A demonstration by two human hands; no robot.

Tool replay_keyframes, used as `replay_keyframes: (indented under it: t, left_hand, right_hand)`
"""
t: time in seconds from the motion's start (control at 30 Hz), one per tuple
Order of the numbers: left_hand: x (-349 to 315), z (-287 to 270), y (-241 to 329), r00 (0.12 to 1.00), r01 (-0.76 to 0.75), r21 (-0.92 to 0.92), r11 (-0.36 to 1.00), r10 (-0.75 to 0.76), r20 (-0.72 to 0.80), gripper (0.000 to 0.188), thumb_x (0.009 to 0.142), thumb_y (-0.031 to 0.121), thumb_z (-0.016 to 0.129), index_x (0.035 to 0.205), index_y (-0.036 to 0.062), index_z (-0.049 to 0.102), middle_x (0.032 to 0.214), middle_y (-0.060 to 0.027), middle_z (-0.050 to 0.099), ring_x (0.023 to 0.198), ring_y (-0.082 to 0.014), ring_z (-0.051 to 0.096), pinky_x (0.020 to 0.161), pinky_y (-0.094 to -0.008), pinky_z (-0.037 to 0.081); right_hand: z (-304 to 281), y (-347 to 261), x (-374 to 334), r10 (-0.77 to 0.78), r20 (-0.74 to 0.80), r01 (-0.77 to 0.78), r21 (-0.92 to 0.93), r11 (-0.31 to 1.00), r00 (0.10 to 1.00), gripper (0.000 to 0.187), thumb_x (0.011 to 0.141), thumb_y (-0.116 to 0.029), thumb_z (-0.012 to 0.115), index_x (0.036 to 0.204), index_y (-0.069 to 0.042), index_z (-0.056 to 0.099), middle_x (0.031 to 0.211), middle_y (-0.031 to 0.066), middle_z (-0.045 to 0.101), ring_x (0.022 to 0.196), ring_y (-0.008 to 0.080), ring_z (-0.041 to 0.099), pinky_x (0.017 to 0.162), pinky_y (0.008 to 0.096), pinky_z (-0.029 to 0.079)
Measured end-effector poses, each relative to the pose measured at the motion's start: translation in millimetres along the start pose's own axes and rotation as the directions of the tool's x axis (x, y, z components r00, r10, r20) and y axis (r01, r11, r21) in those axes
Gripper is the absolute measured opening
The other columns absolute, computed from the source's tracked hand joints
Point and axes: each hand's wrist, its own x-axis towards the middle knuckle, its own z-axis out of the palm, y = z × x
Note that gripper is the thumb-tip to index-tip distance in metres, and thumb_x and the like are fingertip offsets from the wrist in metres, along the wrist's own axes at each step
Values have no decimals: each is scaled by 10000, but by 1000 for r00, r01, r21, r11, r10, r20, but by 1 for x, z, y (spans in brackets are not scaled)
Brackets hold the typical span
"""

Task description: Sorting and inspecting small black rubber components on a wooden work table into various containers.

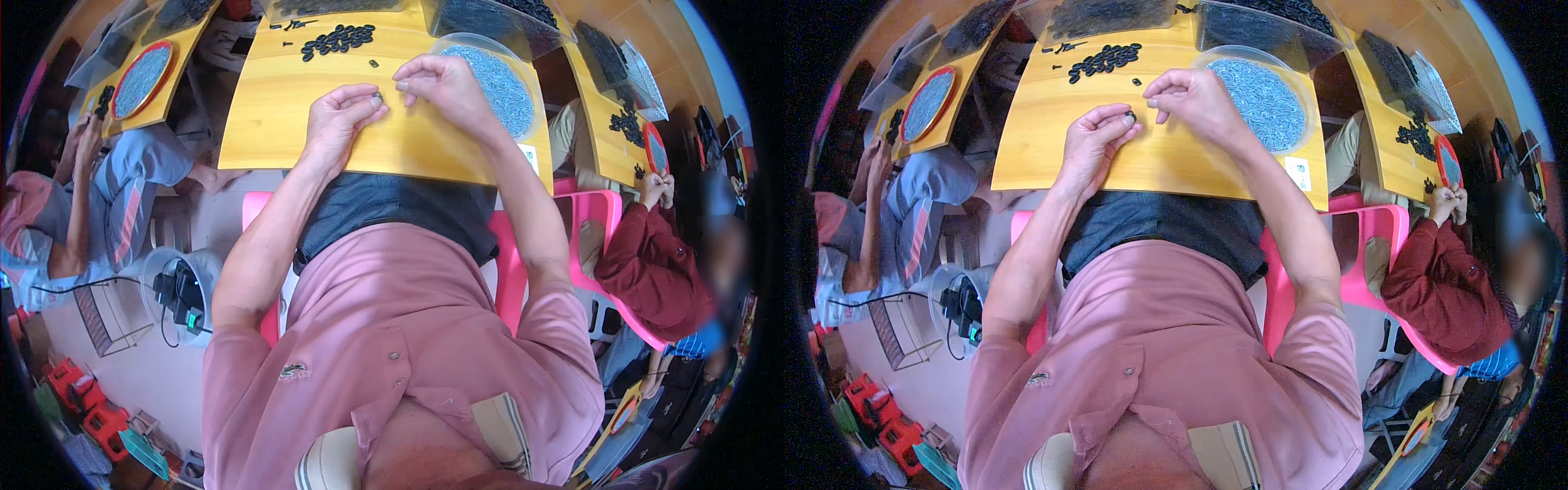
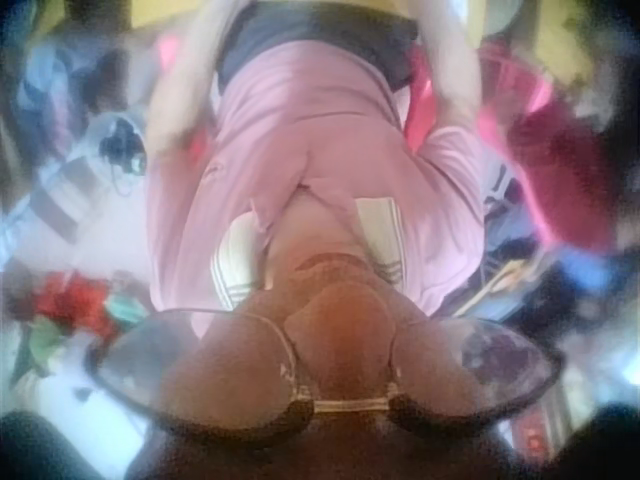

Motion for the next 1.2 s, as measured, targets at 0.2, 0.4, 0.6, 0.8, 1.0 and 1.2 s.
replay_keyframes:
  t: [0.2, 0.4, 0.6, 0.8, 1.0, 1.2]
  left_hand:
    - [0, -1, -1, 999, -49, -41, 998, 49, 4, 202, 869, -53, 630, 1067, -74, 599, 980, -161, 664, 901, -252, 688, 853, -306, 580]
    - [0, -1, 0, 998, -57, -10, 998, 57, -1, 186, 870, -50, 632, 1051, -68, 599, 980, -167, 665, 904, -253, 690, 845, -304, 583]
    - [0, -1, -1, 998, -59, 6, 998, 59, -1, 184, 868, -46, 639, 1047, -65, 599, 965, -165, 673, 885, -239, 694, 828, -302, 588]
    - [0, 0, -1, 997, -79, 71, 994, 80, -14, 194, 860, -48, 653, 1047, -65, 600, 958, -166, 678, 883, -233, 694, 818, -293, 586]
    - [0, -1, -1, 995, -103, 65, 993, 104, -2, 198, 858, -45, 658, 1046, -68, 600, 958, -166, 677, 890, -228, 693, 818, -289, 585]
    - [1, 0, 0, 994, -108, 76, 991, 109, 2, 193, 855, -40, 666, 1036, -64, 605, 955, -156, 675, 887, -214, 690, 813, -286, 586]
  right_hand:
    - [25, 11, 0, -30, -90, 27, -30, 999, 996, 126, 849, -63, 653, 932, 22, 694, 748, 42, 683, 610, 78, 619, 566, 232, 496]
    - [31, 10, -1, -49, -118, 47, -27, 999, 992, 111, 855, -65, 653, 917, 16, 698, 733, 36, 685, 593, 62, 609, 543, 222, 490]
    - [32, 12, -2, -55, -118, 50, -52, 997, 992, 110, 856, -67, 654, 922, 7, 702, 711, 36, 683, 588, 61, 616, 534, 224, 498]
    - [34, 13, -2, -54, -129, 50, -35, 998, 990, 109, 859, -58, 650, 922, 13, 702, 728, 48, 694, 594, 73, 630, 537, 226, 507]
    - [29, 13, -1, -36, -91, 31, -54, 998, 995, 119, 860, -52, 649, 931, 31, 699, 747, 64, 702, 604, 88, 642, 544, 233, 515]
    - [25, 11, 0, -14, -45, 10, -88, 996, 999, 135, 855, -54, 650, 944, 35, 700, 771, 82, 714, 616, 98, 649, 560, 240, 522]
